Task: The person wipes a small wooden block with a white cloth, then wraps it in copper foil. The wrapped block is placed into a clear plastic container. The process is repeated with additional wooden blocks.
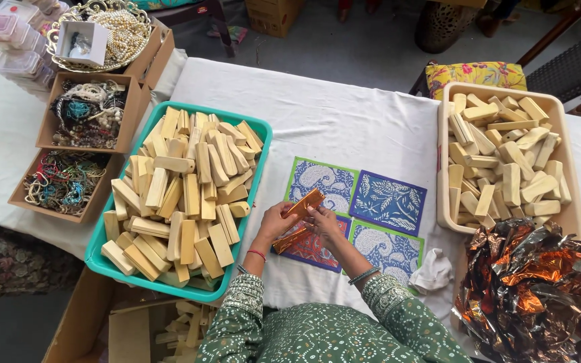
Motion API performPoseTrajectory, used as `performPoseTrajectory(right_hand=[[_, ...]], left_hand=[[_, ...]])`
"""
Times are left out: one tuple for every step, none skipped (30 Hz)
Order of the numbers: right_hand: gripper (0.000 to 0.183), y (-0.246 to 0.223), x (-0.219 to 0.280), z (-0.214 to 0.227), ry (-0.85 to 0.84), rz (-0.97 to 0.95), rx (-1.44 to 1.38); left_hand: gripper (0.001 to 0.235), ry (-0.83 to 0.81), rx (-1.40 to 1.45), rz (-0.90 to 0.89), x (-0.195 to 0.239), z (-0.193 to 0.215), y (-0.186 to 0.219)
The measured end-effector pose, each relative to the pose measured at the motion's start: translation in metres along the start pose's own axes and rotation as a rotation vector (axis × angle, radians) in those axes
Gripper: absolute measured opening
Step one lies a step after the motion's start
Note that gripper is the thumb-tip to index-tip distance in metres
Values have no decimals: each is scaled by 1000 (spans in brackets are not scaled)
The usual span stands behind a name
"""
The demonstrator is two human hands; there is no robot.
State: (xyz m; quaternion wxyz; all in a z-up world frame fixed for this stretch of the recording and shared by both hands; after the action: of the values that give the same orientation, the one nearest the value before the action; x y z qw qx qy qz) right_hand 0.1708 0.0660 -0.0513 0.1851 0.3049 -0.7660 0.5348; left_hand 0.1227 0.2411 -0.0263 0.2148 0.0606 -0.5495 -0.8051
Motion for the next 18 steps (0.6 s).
performPoseTrajectory(right_hand=[[26,2,-1,1,-1,-1,3],[25,5,-2,0,-22,-19,-3],[24,9,-3,-1,-43,-37,-8],[24,14,-9,1,-48,-37,-5],[26,19,-15,5,-30,-27,8],[27,24,-21,9,-10,-16,19],[27,23,-22,9,-13,-17,21],[30,25,-21,13,-6,-31,49],[33,26,-21,16,1,-45,77],[33,17,-11,16,2,-45,78],[36,7,-1,21,71,-11,169],[39,-7,6,23,139,29,259],[39,-11,10,31,139,34,259],[39,-16,14,40,134,72,235],[38,-21,19,49,130,111,212],[38,-21,22,57,132,109,215],[36,-21,25,67,169,103,218],[34,-22,28,76,205,98,219]], left_hand=[[52,3,2,2,1,1,4],[46,-6,-8,16,3,3,6],[39,-15,-18,31,4,4,9],[39,-9,-18,32,6,5,11],[37,22,-70,23,7,7,14],[35,51,-122,15,9,8,17],[35,55,-122,16,8,10,16],[34,74,-166,7,10,10,16],[33,93,-210,-2,12,10,16],[33,93,-209,-1,11,8,10],[32,106,-253,11,11,7,3],[31,121,-296,17,7,6,-2],[31,122,-295,13,5,5,-8],[32,106,-323,24,3,2,-16],[32,90,-352,36,2,-1,-25],[32,88,-350,39,2,0,-20],[33,62,-403,69,3,0,-19],[34,35,-458,98,3,1,-17]])
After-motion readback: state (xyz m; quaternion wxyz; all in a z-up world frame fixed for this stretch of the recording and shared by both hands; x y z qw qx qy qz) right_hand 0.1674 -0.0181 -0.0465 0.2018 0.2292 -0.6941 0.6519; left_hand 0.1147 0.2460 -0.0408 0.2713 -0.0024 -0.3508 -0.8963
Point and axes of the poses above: each hand's wrist, its own x-axis away from the middle knuckle, its own z-axis out of the back of the hand, y = z × x, the point moved 6 cm from there along -x, towards the middle knuckle, and after that the axes turned 10 degrees about y, right-handed, at the moved point
